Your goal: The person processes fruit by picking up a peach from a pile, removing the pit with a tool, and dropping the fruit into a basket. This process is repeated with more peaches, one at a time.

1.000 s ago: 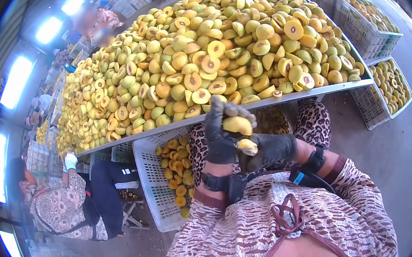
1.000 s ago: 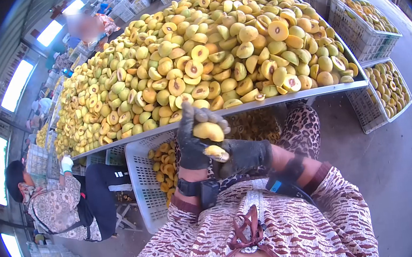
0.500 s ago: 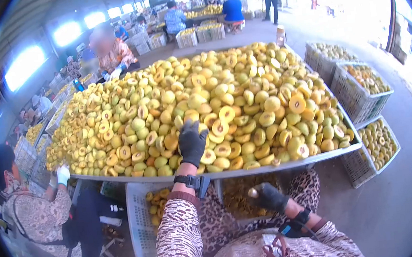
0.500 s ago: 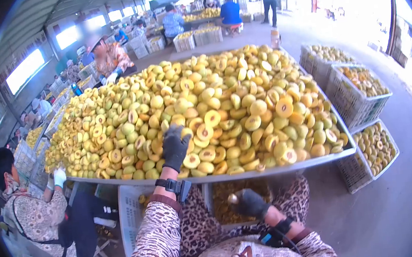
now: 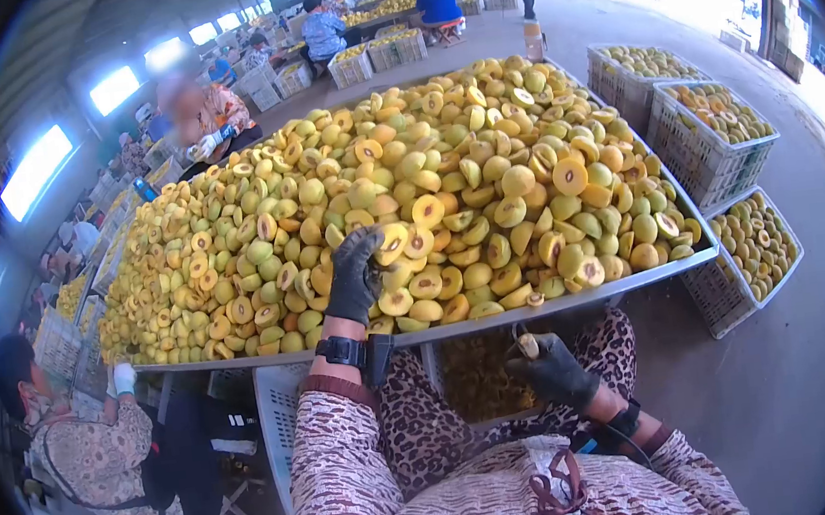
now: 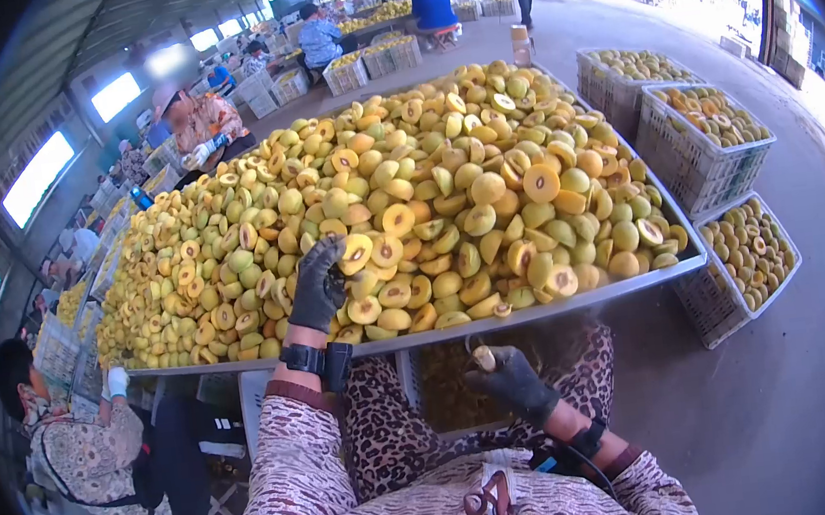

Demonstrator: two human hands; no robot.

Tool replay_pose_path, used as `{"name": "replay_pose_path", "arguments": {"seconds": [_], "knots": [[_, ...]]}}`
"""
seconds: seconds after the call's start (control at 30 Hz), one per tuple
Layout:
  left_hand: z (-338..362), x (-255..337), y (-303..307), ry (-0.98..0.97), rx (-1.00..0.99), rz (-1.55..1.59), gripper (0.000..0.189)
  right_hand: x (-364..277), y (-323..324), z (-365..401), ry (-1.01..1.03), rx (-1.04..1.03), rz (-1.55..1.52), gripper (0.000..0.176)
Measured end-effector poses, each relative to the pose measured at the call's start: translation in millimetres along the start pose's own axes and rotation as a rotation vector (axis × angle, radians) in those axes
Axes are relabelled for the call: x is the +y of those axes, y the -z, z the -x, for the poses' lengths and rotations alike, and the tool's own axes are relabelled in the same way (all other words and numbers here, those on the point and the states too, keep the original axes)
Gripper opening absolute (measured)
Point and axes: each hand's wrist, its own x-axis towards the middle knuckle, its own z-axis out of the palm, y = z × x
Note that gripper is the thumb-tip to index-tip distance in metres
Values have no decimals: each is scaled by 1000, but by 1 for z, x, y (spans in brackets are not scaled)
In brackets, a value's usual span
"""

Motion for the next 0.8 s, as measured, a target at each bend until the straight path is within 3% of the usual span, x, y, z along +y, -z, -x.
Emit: {"name": "replay_pose_path", "arguments": {"seconds": [0.03, 0.1, 0.23, 0.37, 0.6, 0.8], "knots": [[18, -18, 2, -245, -40, -193, 30, -7, -4, -1, -58, -44, -73, 15], [62, 35, -41, 263, -37, 653, 31, -19, -14, -8, -101, -78, -61, 13], [108, 39, -83, 316, -7, 717, 43, -21, -31, -22, 44, -4, -49, 14], [133, 41, -113, 367, -35, 719, 46, -22, -30, -22, -58, 53, -109, 18], [138, 33, -132, 231, -160, 774, 44, -30, -21, -18, -175, 23, -167, 21], [149, 35, -138, 250, -32, 746, 47, -17, -35, -20, -130, -14, -112, 20]]}}
